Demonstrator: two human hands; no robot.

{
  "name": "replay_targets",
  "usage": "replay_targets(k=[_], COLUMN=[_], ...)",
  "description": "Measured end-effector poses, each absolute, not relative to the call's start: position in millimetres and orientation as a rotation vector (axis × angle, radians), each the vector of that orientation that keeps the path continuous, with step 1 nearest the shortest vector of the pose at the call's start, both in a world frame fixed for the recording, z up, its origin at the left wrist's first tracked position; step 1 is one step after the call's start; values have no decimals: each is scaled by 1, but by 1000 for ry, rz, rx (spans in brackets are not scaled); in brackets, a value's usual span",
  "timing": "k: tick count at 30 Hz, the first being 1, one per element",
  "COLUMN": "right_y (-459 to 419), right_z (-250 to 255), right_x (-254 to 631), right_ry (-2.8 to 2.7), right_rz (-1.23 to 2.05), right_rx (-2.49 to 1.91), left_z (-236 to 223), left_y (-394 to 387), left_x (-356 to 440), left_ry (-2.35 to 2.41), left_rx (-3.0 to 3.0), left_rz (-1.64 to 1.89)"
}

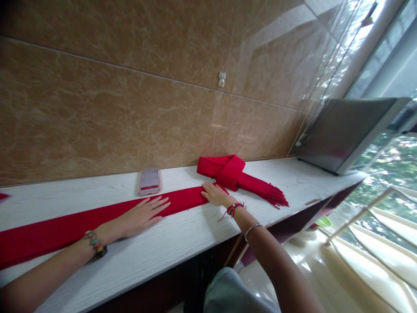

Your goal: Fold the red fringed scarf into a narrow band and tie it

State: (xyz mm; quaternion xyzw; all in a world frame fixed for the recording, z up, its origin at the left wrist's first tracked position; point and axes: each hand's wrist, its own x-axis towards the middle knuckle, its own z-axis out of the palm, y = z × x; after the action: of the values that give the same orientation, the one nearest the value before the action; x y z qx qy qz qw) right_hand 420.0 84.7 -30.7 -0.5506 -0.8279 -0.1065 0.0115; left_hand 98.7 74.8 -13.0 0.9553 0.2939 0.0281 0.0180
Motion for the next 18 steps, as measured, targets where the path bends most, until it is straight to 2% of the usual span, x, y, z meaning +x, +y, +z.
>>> replay_targets(k=[4,10,14,18], right_y=[98,124,134,136], right_z=[-17,18,33,44], right_x=[430,429,427,423], right_ry=[-2598,-2731,-2786,-2823], right_rz=[-228,14,109,163], right_rx=[-1771,-1818,-1899,-1974], left_z=[-4,-3,-5,-7], left_y=[59,60,69,65], left_x=[88,77,49,31], left_ry=[934,852,988,1077], left_rx=[2897,2900,2905,2923], left_rz=[-19,30,100,23])
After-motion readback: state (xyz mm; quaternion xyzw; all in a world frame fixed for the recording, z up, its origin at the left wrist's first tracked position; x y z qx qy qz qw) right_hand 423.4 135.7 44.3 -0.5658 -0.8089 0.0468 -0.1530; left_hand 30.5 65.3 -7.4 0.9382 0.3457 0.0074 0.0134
